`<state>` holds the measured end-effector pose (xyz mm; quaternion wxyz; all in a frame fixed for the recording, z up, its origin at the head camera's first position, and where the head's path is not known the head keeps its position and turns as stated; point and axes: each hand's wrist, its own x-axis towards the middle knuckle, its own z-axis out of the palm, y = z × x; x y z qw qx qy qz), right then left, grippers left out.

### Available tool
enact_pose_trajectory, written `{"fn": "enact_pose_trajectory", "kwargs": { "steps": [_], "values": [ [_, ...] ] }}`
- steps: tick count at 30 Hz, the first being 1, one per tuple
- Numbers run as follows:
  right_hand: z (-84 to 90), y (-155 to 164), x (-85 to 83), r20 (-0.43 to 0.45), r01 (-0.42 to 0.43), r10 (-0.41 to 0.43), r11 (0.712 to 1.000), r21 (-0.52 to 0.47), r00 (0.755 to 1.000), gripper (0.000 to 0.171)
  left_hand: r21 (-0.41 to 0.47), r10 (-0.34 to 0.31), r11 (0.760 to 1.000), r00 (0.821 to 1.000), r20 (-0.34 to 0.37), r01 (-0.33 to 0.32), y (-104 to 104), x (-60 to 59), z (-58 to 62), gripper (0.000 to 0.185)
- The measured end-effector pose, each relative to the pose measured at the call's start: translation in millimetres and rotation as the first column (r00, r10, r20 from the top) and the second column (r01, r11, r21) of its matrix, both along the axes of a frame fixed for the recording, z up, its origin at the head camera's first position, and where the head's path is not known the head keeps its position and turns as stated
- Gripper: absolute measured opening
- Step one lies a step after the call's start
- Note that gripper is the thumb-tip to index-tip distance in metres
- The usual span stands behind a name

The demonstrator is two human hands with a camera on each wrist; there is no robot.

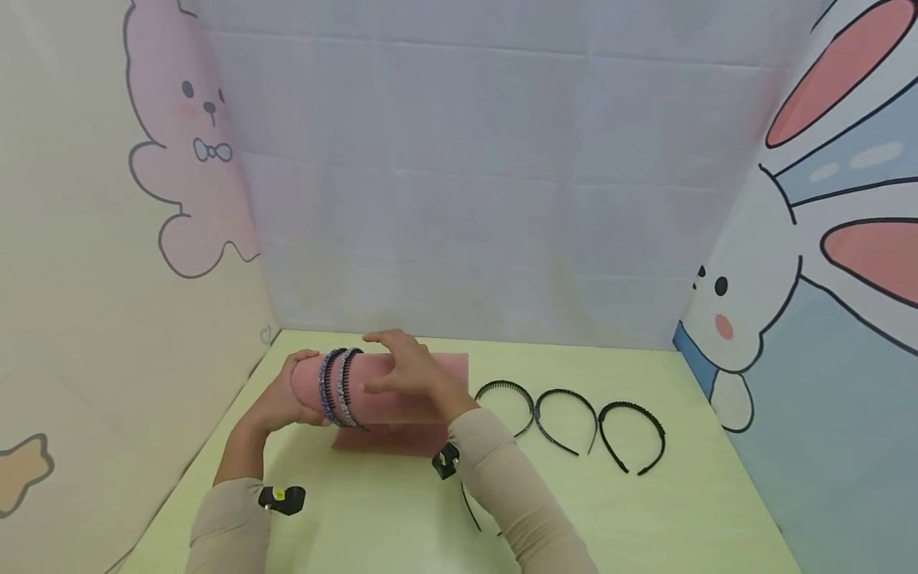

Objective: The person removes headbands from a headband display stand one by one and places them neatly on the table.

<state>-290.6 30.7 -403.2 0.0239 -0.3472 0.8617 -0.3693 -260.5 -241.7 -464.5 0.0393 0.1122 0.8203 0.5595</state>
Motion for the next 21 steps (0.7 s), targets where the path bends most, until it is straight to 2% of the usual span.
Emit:
{"fn": "enact_pose_trajectory", "kwargs": {
  "steps": [10, 21],
  "values": [
    [5.1, -21, -1.0, 0.009, 0.016, -0.017, 0.992, 0.125, 1.000, 0.078, 0.039, -0.013, 0.999, 1.000, 0.025, 0.012, 0, -0.3, -0.3, 0.120],
    [0.3, -34, -9.1, -0.013, 0.037, -0.035, 0.960, 0.277, 0.999, 0.086, 0.053, -0.017, 0.998, 0.999, 0.029, 0.015, 0, 0.8, -0.5, 0.120]
  ]
}}
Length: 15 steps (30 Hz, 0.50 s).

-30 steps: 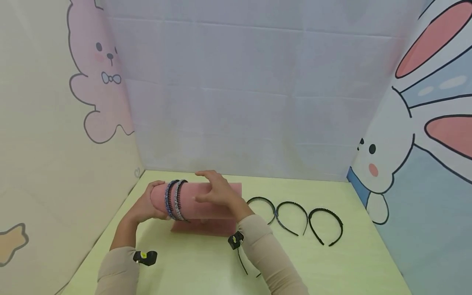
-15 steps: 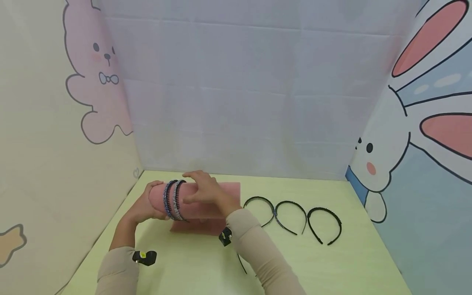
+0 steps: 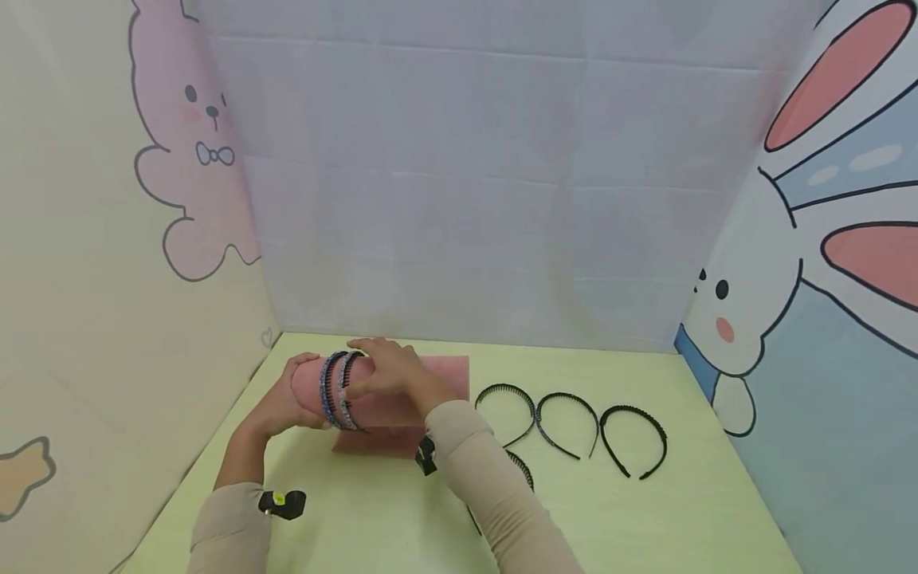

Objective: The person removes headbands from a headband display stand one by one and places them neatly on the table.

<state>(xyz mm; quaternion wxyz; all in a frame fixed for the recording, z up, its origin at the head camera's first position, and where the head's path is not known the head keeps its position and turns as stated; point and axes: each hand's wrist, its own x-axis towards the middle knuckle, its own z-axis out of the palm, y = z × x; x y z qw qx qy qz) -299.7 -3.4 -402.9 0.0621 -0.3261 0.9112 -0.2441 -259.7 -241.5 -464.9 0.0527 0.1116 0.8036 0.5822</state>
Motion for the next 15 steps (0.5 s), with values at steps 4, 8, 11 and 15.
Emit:
{"fn": "enact_pose_trajectory", "kwargs": {
  "steps": [4, 8, 11, 15],
  "values": [
    [-4.9, -4, 0.8, -0.057, 0.024, -0.018, 0.994, 0.109, 0.998, 0.091, -0.005, -0.008, 1.000, 1.000, -0.002, 0.008, 0, 1.1, 0.0, 0.120],
    [-7.5, -9, 2.3, -0.101, 0.049, -0.029, 0.979, 0.197, 0.994, 0.097, -0.029, -0.006, 1.000, 1.000, -0.017, 0.005, 0, 1.9, 0.1, 0.119],
    [-7.0, -11, 3.7, -0.119, 0.060, -0.034, 0.972, 0.229, 0.992, 0.098, -0.044, 0.005, 0.999, 1.000, -0.024, -0.006, 0, 2.4, 0.2, 0.119],
    [-6.0, -13, 5.2, -0.129, 0.082, -0.051, 0.966, 0.247, 0.990, 0.099, -0.046, 0.005, 0.999, 1.000, -0.026, -0.006, 0, 2.9, 1.9, 0.119]
  ]
}}
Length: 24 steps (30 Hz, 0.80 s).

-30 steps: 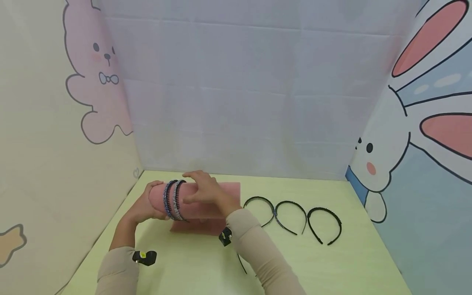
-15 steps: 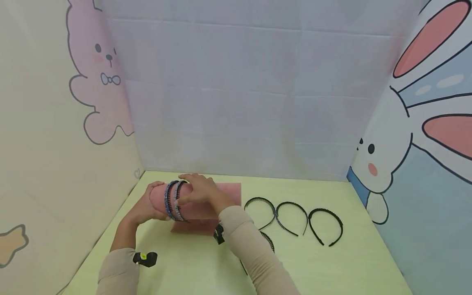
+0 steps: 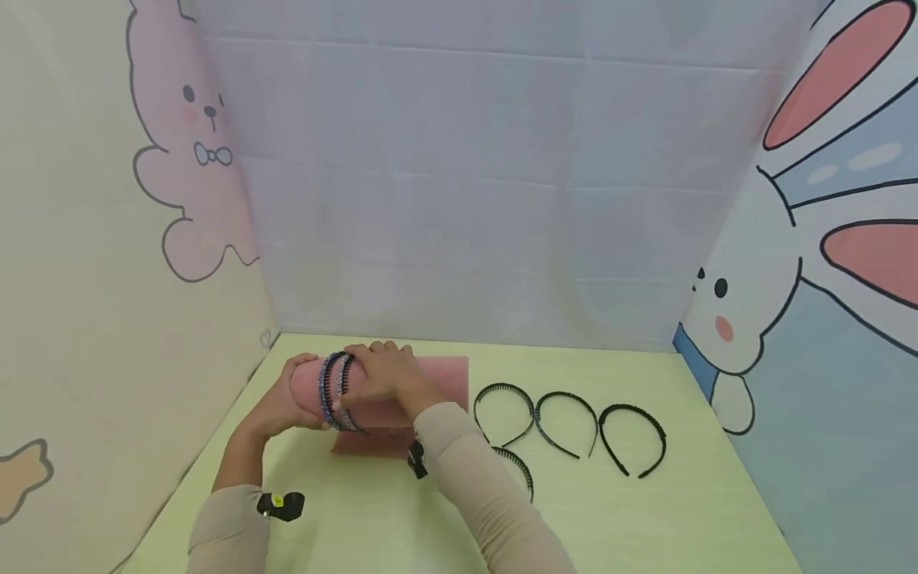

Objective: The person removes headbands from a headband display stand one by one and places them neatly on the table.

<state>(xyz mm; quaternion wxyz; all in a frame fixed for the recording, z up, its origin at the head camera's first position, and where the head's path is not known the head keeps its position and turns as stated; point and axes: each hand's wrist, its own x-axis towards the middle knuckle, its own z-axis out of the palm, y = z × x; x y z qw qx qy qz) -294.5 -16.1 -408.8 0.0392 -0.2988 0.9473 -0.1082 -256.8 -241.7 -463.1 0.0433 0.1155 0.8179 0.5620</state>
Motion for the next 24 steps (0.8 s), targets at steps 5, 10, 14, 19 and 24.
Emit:
{"fn": "enact_pose_trajectory", "kwargs": {
  "steps": [5, 10, 14, 19, 24],
  "values": [
    [0.5, -1.4, 1.0, -0.003, 0.011, -0.011, 1.000, 0.013, 1.000, 0.101, 0.026, -0.006, 1.000, 1.000, 0.010, 0.006, 0.7, 2.5, 3.5, 0.119],
    [2.5, -0.5, 1.6, 0.016, 0.013, -0.014, 0.999, 0.044, 1.000, 0.099, 0.026, -0.004, 1.000, 1.000, 0.011, 0.003, 0.6, -0.5, -1.9, 0.119],
    [3.3, -0.1, 2.2, 0.040, 0.011, -0.013, 0.999, 0.047, 0.999, 0.096, 0.024, -0.005, 1.000, 1.000, 0.002, 0.005, 0.1, 0.4, -4.2, 0.119],
    [1.0, 1.4, 0.2, 0.051, 0.016, -0.016, 1.000, 0.005, 0.999, 0.099, 0.037, -0.010, 0.999, 1.000, 0.005, 0.010, 0.9, 1.4, -3.8, 0.119],
    [2.7, 3.4, -2.2, 0.068, 0.013, -0.011, 0.999, -0.029, 0.998, 0.102, 0.048, -0.017, 0.999, 1.000, -0.006, 0.017, 1.7, -0.5, -2.2, 0.118]
  ]
}}
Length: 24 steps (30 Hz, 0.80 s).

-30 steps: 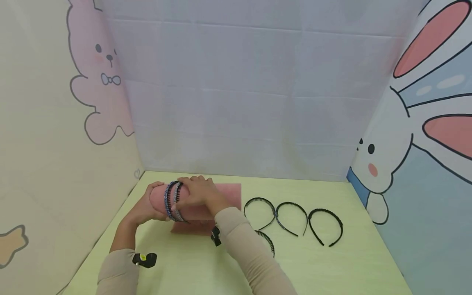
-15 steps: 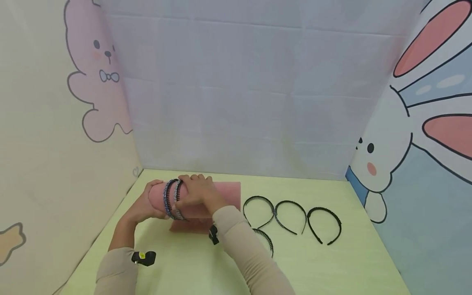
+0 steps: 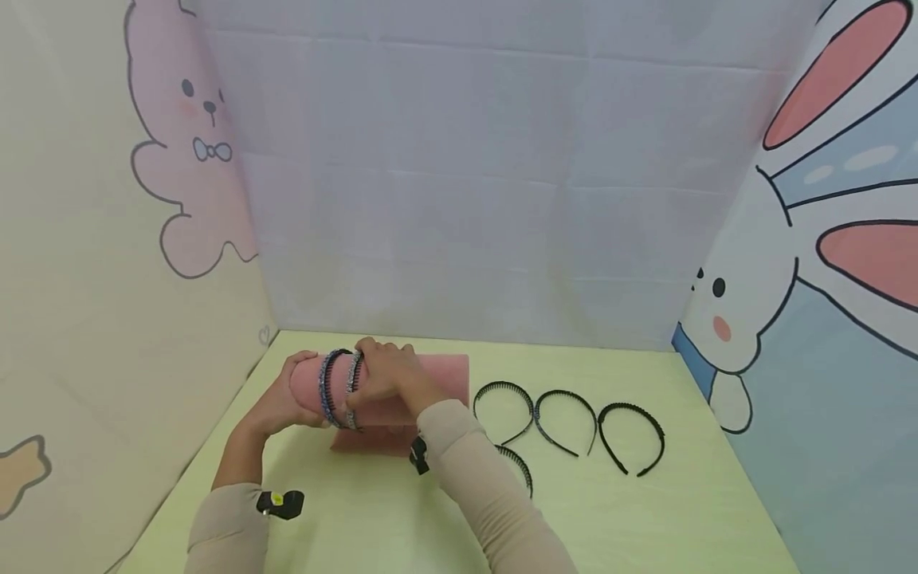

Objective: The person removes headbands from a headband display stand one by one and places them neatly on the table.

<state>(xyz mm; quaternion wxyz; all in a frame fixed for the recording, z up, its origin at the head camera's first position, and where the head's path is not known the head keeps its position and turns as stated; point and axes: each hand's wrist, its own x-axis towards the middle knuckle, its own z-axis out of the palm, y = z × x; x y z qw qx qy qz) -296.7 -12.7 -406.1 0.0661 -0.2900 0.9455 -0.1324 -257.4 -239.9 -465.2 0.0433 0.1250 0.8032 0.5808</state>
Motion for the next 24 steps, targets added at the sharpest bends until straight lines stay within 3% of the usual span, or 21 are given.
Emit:
{"fn": "enact_pose_trajectory", "kwargs": {
  "steps": [13, 24],
  "values": [
    [1.7, -1.0, 2.2, -0.007, -0.038, 0.038, 0.999, 0.002, 0.999, 0.103, -0.012, 0.019, 1.000, 1.000, 0.007, -0.019, -2.1, 1.9, -0.5, 0.119],
    [1.6, 3.9, 6.0, 0.001, 0.004, -0.004, 1.000, 0.014, 1.000, 0.102, 0.023, -0.001, 1.000, 1.000, -0.009, 0.001, -0.5, 0.1, -3.7, 0.118]
  ]
}}
